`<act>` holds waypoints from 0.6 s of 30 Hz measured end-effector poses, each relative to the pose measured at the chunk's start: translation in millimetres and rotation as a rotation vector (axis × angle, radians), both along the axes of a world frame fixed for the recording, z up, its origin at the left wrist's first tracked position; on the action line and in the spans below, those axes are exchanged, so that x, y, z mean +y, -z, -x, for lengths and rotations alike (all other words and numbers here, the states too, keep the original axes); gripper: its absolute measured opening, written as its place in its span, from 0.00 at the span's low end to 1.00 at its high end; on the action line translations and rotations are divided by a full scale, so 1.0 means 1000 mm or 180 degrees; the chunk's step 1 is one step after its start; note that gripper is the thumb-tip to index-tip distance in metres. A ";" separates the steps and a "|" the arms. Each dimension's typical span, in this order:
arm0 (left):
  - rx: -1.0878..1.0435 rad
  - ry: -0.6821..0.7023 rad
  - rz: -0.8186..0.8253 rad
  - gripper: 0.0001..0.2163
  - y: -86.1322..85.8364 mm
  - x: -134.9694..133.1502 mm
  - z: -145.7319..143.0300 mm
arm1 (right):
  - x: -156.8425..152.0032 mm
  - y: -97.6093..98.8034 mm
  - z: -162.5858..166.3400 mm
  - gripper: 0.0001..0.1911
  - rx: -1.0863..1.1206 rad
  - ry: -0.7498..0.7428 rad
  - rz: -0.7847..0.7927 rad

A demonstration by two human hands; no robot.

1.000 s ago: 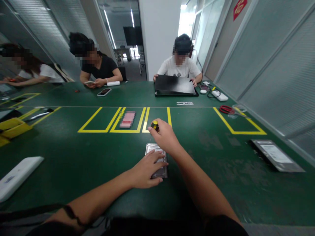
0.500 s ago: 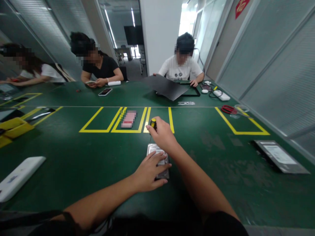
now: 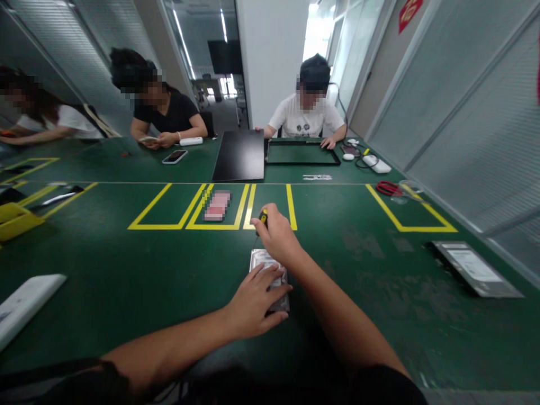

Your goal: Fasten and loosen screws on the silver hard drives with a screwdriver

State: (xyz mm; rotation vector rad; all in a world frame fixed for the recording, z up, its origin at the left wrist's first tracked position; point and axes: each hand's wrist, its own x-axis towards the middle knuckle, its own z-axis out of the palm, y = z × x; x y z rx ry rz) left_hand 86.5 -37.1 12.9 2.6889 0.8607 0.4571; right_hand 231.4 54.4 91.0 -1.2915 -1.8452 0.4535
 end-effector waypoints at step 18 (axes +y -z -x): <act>-0.0047 0.0006 0.0004 0.27 0.004 0.003 0.000 | 0.010 0.016 0.007 0.14 -0.0163 -0.0027 -0.0154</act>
